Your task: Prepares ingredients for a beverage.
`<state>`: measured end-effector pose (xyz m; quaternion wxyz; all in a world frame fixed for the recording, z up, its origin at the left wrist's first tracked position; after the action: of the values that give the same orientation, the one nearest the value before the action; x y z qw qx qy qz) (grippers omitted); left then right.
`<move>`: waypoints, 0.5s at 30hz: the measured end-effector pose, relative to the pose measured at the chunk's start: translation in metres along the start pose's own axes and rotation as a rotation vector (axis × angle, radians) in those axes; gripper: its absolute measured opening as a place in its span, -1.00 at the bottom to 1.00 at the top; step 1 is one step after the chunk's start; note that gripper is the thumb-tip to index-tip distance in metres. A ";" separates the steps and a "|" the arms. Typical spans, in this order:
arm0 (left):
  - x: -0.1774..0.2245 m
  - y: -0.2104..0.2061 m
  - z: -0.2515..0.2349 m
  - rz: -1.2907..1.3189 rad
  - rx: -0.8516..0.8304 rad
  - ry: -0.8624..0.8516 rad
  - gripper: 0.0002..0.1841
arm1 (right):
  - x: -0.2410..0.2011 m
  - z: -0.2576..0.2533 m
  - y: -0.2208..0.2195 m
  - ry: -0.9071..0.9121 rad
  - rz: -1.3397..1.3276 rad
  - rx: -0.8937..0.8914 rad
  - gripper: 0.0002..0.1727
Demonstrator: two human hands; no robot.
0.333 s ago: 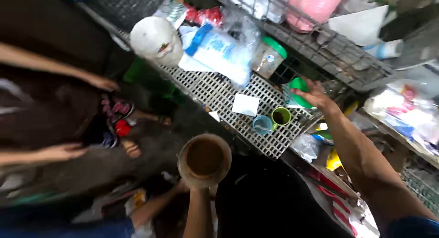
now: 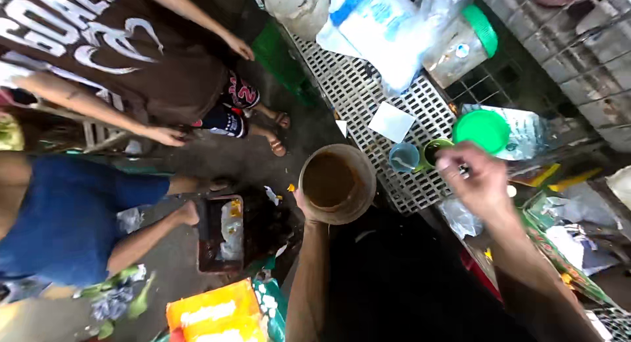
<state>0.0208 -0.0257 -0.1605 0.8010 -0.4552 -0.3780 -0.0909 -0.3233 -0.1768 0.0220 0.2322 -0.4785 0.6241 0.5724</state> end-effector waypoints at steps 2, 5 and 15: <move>-0.005 0.007 0.000 0.056 -0.010 0.072 -0.34 | -0.014 0.025 -0.013 0.049 0.007 0.039 -0.71; -0.017 0.026 0.007 0.082 0.053 0.228 -0.21 | 0.015 0.046 -0.010 -0.191 0.251 0.054 -0.63; -0.024 -0.004 -0.046 0.027 -0.028 0.401 -0.35 | 0.047 0.014 -0.088 -0.275 0.607 -0.300 -0.61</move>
<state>0.0262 -0.0698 -0.1884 0.8551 -0.4440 -0.2033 -0.1743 -0.2712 -0.1693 -0.0646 0.0607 -0.2187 0.6095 0.7596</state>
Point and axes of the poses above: each hand's wrist, its own z-axis away from the middle knuckle, its own y-axis out of the back of the hand, x = y × z, the point moved 9 cm from there along -z, towards the middle knuckle, and after that the axes turned 5 degrees about x, right-handed, at the moved point
